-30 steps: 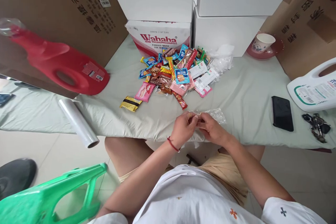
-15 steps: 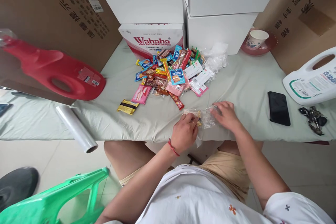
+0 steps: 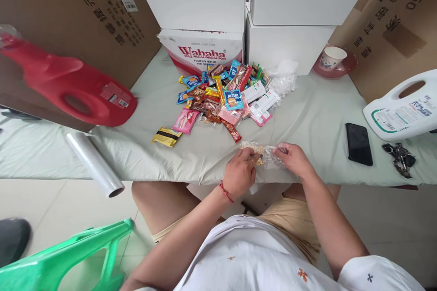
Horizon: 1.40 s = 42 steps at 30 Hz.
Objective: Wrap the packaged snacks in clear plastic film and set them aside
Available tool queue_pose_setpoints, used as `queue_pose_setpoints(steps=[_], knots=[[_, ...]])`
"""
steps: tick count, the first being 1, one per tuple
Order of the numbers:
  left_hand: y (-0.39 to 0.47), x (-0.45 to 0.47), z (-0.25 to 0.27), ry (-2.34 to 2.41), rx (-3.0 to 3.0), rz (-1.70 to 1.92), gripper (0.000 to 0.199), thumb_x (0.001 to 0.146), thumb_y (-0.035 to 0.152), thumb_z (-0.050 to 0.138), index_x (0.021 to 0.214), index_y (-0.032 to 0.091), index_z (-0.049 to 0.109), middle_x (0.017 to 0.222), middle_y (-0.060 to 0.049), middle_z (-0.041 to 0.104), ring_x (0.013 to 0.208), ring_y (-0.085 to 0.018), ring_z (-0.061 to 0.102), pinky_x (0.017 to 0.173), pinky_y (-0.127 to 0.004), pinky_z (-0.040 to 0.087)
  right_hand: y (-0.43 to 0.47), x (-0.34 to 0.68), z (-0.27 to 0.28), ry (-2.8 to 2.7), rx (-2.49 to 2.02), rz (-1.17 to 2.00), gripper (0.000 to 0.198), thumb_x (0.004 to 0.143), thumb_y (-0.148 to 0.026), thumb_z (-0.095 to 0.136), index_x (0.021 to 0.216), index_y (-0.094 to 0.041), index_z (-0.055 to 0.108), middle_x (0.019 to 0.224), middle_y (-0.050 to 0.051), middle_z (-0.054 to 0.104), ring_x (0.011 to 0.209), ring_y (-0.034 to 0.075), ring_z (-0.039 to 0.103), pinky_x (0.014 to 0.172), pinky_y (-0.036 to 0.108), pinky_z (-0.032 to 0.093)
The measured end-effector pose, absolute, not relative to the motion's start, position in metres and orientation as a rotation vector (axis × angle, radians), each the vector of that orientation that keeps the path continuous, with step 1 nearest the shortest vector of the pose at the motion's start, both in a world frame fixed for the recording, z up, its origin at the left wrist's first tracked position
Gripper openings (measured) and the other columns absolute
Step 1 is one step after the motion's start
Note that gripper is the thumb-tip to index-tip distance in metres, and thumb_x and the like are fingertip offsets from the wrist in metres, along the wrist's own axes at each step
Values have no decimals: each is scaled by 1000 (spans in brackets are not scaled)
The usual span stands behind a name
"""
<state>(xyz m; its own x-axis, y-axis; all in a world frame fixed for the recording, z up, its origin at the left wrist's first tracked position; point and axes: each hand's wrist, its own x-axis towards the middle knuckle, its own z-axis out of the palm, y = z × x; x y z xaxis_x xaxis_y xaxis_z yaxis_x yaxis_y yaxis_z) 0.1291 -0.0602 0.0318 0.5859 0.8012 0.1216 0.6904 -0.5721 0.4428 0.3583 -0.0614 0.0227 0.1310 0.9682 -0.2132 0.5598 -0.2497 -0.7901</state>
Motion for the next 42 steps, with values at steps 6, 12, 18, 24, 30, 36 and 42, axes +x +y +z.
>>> queue_pose_setpoints(steps=[6, 12, 18, 24, 30, 36, 42], knots=[[-63, 137, 35, 1216, 2534, 340, 36, 88, 10, 50, 116, 18, 71, 117, -15, 65, 104, -31, 59, 85, -48, 55, -54, 300, 33, -1231, -1635, 960, 38, 87, -50, 61, 67, -23, 45, 59, -6, 39, 57, 12, 35, 52, 25, 29], [-66, 107, 39, 888, 2075, 650, 40, 77, 14, 60, 115, 17, 69, 136, -18, 60, 128, -33, 56, 107, -51, 49, -39, 254, 31, -1382, -1687, 802, 25, 94, -39, 53, 75, -23, 57, 66, -3, 54, 62, 15, 47, 60, 27, 39], [-56, 70, 21, 1243, 1252, 971, 25, 92, 35, 50, 99, 18, 66, 88, -7, 69, 82, -20, 67, 77, -35, 55, -59, 237, 34, -1897, -1774, 363, 23, 98, -33, 55, 109, -21, 70, 104, 12, 66, 99, 29, 58, 84, 40, 49], [-21, 88, 4, 1542, 1723, 938, 30, 97, 41, 54, 114, 18, 64, 114, -11, 67, 101, -22, 64, 94, -39, 51, -104, 229, 11, -2258, -1553, 147, 54, 96, -28, 59, 149, -18, 52, 154, 18, 47, 138, 39, 42, 106, 58, 43], [-21, 100, -4, 1611, 2092, 727, 36, 103, 45, 47, 114, 16, 66, 105, -12, 71, 99, -26, 66, 88, -38, 49, -132, 273, -2, -2374, -1251, 388, 47, 96, -20, 58, 143, -25, 58, 153, 10, 53, 151, 33, 33, 117, 62, 39], [-21, 104, -16, 1670, 2028, 808, 37, 101, 44, 48, 121, 16, 62, 103, -12, 71, 99, -27, 66, 90, -40, 50, -99, 303, 14, -2188, -1291, 239, 62, 96, -9, 48, 154, -33, 46, 156, 8, 50, 147, 29, 42, 118, 60, 39], [-13, 96, -2, 1384, 1976, 1031, 44, 102, 36, 39, 137, 18, 57, 146, -16, 55, 138, -27, 49, 115, -48, 40, -47, 293, 12, -2403, -1100, 342, 51, 100, -17, 49, 149, -30, 53, 150, 8, 58, 144, 25, 47, 122, 55, 33]])
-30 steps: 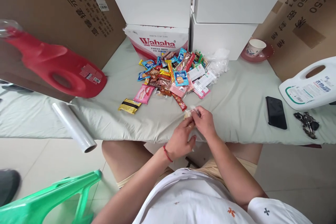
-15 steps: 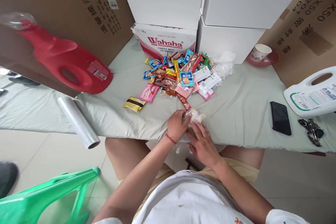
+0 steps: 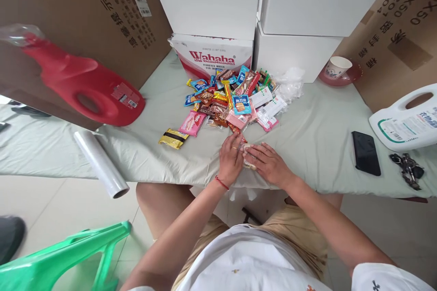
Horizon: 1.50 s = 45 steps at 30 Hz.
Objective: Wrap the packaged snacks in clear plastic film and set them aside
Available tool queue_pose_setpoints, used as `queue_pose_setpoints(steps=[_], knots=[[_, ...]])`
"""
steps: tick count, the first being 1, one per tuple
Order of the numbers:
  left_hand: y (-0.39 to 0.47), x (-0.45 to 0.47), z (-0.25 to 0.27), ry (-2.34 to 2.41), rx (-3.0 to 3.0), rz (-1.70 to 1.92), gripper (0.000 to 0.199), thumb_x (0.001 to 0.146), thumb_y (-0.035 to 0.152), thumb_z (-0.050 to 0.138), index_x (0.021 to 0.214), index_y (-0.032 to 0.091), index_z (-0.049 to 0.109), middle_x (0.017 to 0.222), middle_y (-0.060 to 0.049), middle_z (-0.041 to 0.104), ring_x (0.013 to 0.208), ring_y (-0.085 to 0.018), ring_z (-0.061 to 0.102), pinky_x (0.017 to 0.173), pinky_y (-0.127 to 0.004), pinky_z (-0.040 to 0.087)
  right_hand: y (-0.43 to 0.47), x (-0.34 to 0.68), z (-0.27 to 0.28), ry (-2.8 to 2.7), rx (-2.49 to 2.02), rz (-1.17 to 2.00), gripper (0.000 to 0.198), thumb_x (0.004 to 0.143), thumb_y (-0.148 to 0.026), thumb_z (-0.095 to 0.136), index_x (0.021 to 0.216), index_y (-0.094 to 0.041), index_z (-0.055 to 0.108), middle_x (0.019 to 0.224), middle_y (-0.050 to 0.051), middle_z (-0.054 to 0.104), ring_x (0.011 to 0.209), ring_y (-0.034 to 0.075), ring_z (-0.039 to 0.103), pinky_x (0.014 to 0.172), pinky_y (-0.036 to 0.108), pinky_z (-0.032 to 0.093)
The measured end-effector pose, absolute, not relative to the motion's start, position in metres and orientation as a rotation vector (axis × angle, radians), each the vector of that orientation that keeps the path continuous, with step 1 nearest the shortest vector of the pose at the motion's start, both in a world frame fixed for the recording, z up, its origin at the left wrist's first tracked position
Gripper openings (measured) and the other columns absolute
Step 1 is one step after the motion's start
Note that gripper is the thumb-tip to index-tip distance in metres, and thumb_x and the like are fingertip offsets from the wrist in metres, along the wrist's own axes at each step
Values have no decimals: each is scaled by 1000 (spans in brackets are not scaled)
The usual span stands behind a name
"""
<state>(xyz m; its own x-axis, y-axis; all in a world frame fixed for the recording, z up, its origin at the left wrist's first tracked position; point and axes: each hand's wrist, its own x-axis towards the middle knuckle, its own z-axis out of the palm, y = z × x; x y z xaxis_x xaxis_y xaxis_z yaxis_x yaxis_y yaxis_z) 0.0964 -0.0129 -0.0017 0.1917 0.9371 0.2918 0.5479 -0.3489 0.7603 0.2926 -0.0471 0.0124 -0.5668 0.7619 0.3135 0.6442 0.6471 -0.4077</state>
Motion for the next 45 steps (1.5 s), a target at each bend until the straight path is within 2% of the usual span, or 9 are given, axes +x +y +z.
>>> queue_pose_setpoints(steps=[4, 9, 21, 28, 31, 34, 38, 42, 45], knots=[[-16, 88, 11, 968, 1658, 880, 48, 104, 49, 33, 125, 21, 67, 124, -10, 71, 114, -23, 66, 99, -38, 54, -49, 287, 12, -1948, -1090, 775, 41, 102, -39, 55, 142, -28, 61, 140, 10, 65, 130, 23, 60, 111, 44, 48], [-25, 104, 8, 1146, 1434, 951, 46, 97, 60, 47, 99, 19, 68, 88, -4, 72, 81, -18, 65, 73, -28, 53, -62, 264, 7, -1345, -1170, 1235, 44, 100, -54, 54, 132, -28, 68, 129, 5, 72, 123, 24, 65, 106, 39, 53], [-26, 142, 11, 1419, 1285, 1056, 25, 93, 43, 56, 85, 21, 62, 79, 0, 70, 74, -16, 63, 71, -26, 51, -62, 252, 5, -869, -1187, 1271, 33, 85, -51, 72, 107, -26, 72, 110, 3, 76, 102, 24, 72, 95, 38, 58], [-24, 151, 7, 1372, 1293, 1075, 20, 92, 39, 58, 91, 20, 64, 85, -2, 72, 79, -17, 66, 74, -29, 54, -64, 263, 14, -792, -1196, 1310, 37, 81, -52, 75, 106, -25, 71, 105, 4, 76, 96, 23, 71, 87, 36, 59], [-26, 151, 10, 1267, 1307, 1114, 34, 95, 30, 53, 128, 21, 59, 94, -4, 75, 87, -18, 70, 83, -32, 55, -61, 267, 15, -757, -1276, 1329, 40, 83, -60, 68, 98, -23, 71, 99, 5, 76, 86, 24, 70, 74, 36, 59], [-26, 152, 15, 1219, 1350, 1150, 68, 93, 17, 48, 157, 26, 28, 122, -7, 72, 105, -18, 70, 94, -33, 53, -58, 266, 10, -761, -1320, 1247, 34, 81, -55, 70, 92, -23, 69, 91, 3, 76, 80, 21, 69, 72, 33, 58], [-21, 150, 16, 1221, 1423, 1211, 80, 86, 8, 48, 160, 27, 24, 156, -12, 47, 123, -20, 62, 101, -34, 51, -58, 265, 7, -819, -1295, 1179, 26, 84, -49, 69, 93, -24, 70, 94, 2, 77, 85, 21, 71, 78, 33, 58], [-12, 151, 6, 1232, 1463, 1238, 81, 82, 7, 51, 158, 27, 31, 157, -12, 44, 122, -21, 61, 99, -34, 53, -63, 270, 16, -1070, -1300, 1248, 31, 90, -48, 65, 111, -28, 73, 109, 2, 78, 97, 22, 72, 85, 34, 58], [-10, 155, 11, 1244, 1395, 1222, 71, 83, 9, 53, 151, 24, 40, 152, -15, 47, 104, -18, 66, 88, -34, 56, -66, 280, 18, -1173, -1388, 1203, 31, 88, -45, 68, 112, -28, 76, 107, 2, 78, 96, 22, 73, 86, 34, 57]])
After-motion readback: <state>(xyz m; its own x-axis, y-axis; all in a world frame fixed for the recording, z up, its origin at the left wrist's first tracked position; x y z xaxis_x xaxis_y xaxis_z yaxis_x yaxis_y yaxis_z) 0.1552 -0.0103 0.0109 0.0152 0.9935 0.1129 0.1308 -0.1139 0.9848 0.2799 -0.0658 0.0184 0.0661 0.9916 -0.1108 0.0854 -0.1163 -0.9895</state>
